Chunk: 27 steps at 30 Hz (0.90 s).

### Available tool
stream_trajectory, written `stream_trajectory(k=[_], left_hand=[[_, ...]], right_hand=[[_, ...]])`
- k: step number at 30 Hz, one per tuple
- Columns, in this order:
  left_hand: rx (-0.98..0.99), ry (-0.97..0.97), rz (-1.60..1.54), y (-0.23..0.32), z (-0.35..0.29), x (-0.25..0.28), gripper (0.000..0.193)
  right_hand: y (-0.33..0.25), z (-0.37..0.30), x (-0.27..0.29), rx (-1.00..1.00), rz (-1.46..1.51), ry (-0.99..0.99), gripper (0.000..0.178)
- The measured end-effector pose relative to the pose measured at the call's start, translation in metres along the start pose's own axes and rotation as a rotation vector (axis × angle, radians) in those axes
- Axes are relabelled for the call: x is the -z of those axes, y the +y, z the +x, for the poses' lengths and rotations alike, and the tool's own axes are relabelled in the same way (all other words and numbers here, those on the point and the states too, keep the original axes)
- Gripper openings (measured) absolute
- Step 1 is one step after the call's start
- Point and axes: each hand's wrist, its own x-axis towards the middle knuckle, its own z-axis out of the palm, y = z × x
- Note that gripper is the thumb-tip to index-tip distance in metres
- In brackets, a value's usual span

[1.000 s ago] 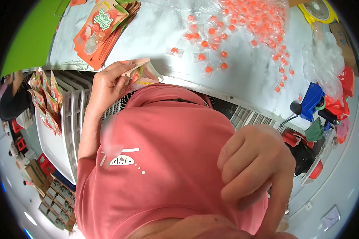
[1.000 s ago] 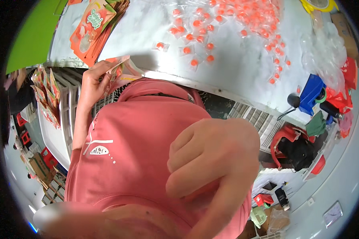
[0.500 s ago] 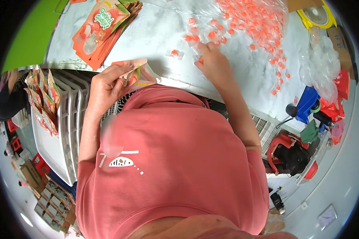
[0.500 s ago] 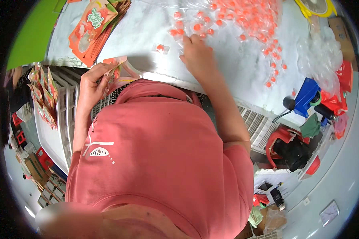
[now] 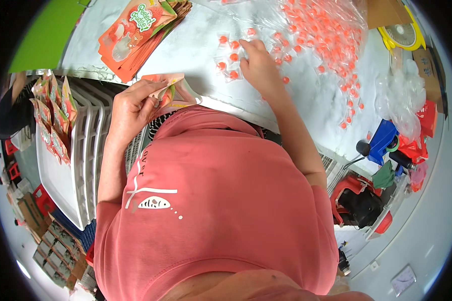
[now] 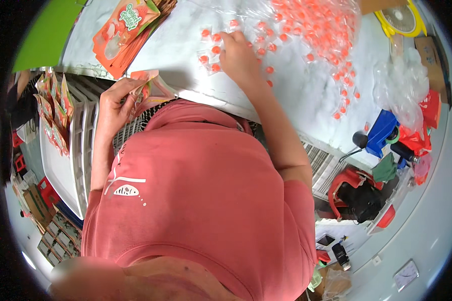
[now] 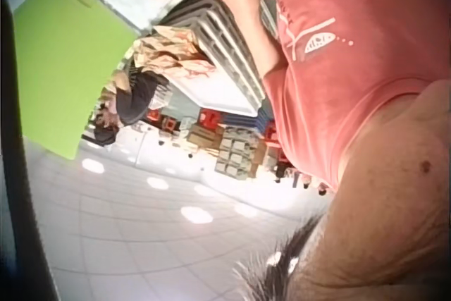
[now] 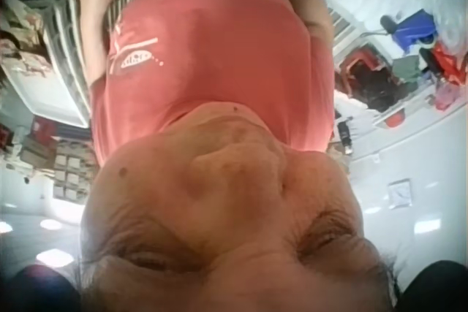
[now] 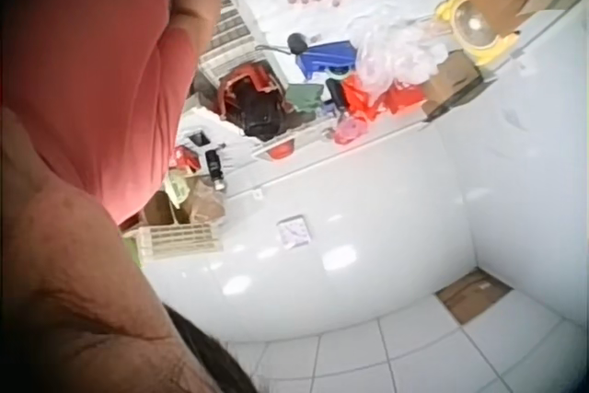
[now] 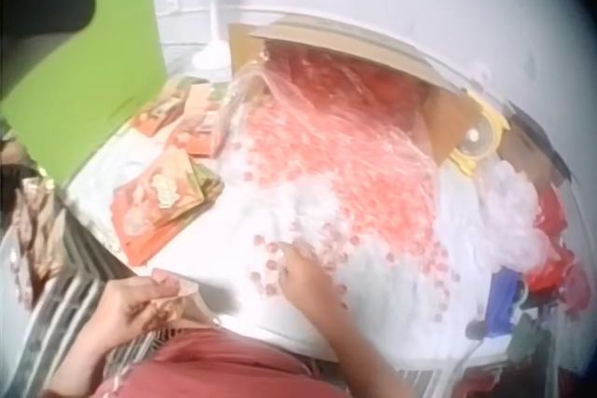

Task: Packaging individual candies into branded bags and stacking the filled bags.

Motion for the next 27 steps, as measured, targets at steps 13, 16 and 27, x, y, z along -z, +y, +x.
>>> stream_trajectory(k=[13, 16, 27], left_hand=[[0.054, -0.009, -0.045, 0.003, -0.008, 0.005, 0.036], [0.052, -0.01, -0.022, 0.005, -0.01, 0.006, 0.036], [0.08, 0.025, -0.07, 0.002, -0.021, 0.022, 0.034]], right_hand=[[-0.015, 0.02, -0.047, 0.329, -0.128, 0.151, 0.038], [-0.024, 0.026, -0.067, 0.332, -0.16, 0.108, 0.039], [-0.005, 0.003, -0.009, -0.141, 0.617, 0.235, 0.023]])
